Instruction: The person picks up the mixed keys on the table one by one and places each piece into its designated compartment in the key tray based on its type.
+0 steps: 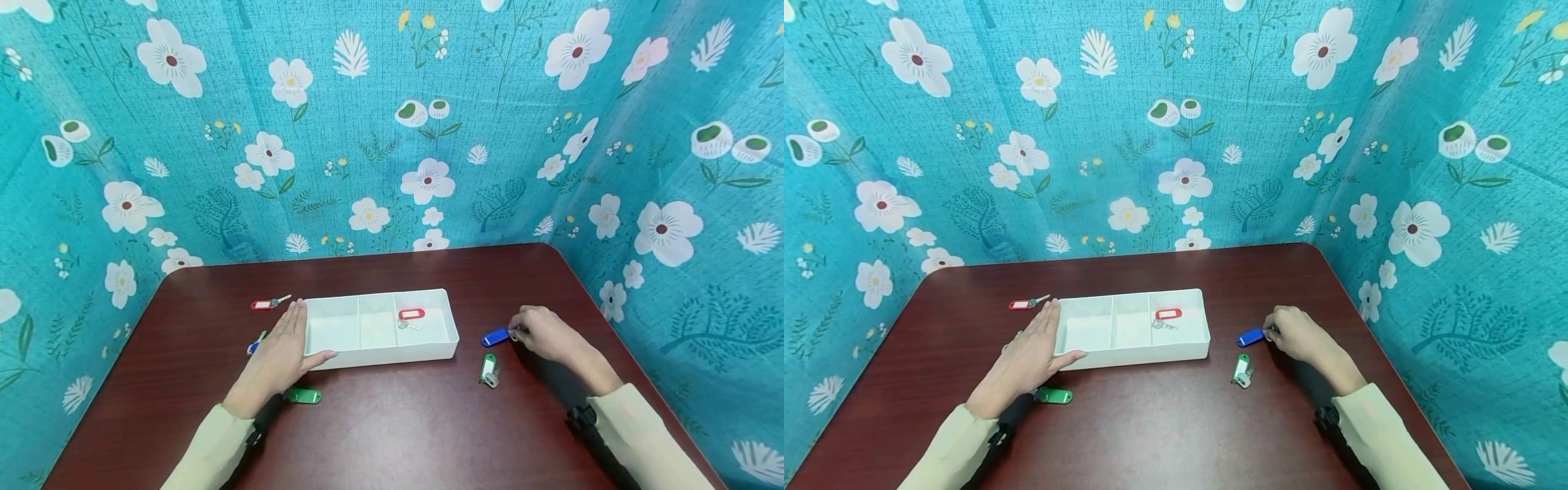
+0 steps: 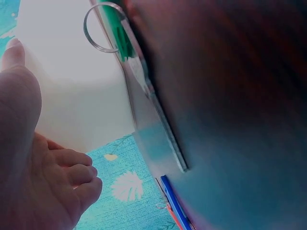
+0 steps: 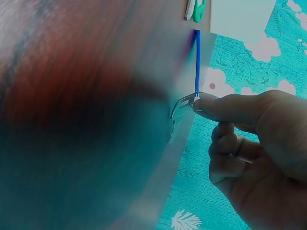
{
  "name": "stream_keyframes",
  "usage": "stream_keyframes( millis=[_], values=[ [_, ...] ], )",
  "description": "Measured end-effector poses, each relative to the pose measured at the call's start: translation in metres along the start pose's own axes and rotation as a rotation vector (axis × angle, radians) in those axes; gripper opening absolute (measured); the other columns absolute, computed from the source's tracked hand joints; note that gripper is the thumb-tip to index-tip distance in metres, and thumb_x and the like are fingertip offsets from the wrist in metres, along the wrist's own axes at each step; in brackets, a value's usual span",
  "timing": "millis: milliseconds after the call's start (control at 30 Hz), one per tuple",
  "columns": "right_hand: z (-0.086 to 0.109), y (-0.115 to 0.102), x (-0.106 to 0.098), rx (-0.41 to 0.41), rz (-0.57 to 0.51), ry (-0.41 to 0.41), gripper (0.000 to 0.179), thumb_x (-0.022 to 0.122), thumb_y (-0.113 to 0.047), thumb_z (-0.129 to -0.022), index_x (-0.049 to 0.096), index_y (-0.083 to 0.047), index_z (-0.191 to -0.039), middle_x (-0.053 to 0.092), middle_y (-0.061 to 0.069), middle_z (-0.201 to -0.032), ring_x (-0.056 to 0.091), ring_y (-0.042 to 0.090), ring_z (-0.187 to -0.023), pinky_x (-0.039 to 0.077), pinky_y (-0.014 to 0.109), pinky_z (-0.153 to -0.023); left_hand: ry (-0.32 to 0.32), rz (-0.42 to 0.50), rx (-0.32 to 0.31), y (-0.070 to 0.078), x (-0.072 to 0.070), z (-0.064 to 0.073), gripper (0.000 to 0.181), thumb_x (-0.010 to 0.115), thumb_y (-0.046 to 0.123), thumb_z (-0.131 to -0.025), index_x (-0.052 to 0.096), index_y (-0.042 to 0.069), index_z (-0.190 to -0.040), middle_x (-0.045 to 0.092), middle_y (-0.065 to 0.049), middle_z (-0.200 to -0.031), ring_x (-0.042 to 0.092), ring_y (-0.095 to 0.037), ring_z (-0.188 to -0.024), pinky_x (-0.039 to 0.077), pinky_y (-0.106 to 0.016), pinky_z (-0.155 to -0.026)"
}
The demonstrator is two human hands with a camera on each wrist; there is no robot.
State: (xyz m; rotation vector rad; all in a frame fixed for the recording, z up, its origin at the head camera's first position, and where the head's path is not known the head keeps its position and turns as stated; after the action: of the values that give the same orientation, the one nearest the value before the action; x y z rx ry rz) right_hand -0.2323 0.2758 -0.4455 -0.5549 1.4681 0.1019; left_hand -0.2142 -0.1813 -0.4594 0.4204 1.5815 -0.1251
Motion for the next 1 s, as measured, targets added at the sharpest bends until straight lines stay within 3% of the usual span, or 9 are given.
stream_keyframes(
  millis=[267, 533, 800, 1000],
  values=[
    [-0.001, -0.005, -0.004, -0.019, -0.018, 0.022, 0.006, 0.074, -0.004, -0.094, 0.079, -0.005, -0.095, 0.069, 0.001, -0.086, 0.059, 0.010, -0.076, 0.056, 0.028, -0.066, 0.003, -0.016, -0.001, -0.001, 0.001, 0.001, 0.116, 0.055, 0.077, -0.094, 0.020, -0.008, -0.164, 0.023, -0.028, -0.172, 0.024, -0.045, -0.161, 0.034, -0.055, -0.126],
    [0.000, -0.005, -0.007, 0.011, -0.042, 0.028, 0.007, 0.073, -0.006, -0.095, 0.079, -0.004, -0.097, 0.069, 0.002, -0.089, 0.062, 0.009, -0.078, 0.054, 0.027, -0.066, 0.043, -0.030, 0.025, 0.002, -0.001, 0.002, 0.114, 0.056, 0.075, -0.095, 0.022, -0.010, -0.162, 0.026, -0.030, -0.171, 0.027, -0.046, -0.160, 0.036, -0.055, -0.126],
    [-0.002, -0.009, -0.016, 0.027, -0.060, 0.049, 0.007, 0.074, -0.006, -0.095, 0.079, -0.003, -0.098, 0.071, 0.004, -0.090, 0.064, 0.010, -0.078, 0.056, 0.025, -0.065, 0.029, -0.040, 0.026, 0.001, -0.002, 0.001, 0.115, 0.054, 0.077, -0.095, 0.021, -0.010, -0.163, 0.024, -0.029, -0.171, 0.025, -0.046, -0.161, 0.034, -0.054, -0.127],
    [-0.003, -0.011, -0.023, 0.042, -0.062, 0.059, 0.006, 0.075, -0.007, -0.095, 0.079, -0.004, -0.097, 0.071, 0.003, -0.089, 0.060, 0.008, -0.075, 0.051, 0.022, -0.062, 0.021, -0.028, 0.018, 0.001, -0.002, 0.000, 0.116, 0.054, 0.077, -0.094, 0.021, -0.010, -0.163, 0.025, -0.029, -0.171, 0.026, -0.046, -0.160, 0.035, -0.055, -0.126]
  ],
)
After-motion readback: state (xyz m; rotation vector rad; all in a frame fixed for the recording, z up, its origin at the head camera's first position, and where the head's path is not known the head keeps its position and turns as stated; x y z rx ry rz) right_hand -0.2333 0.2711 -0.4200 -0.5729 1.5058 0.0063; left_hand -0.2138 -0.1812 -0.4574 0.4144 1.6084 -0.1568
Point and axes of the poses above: each hand's wrist, its own z-axis away from the middle knuckle, its own x-axis out of the palm, y = z × x, the point moved 8 cm from there along -z, towards the middle knuckle
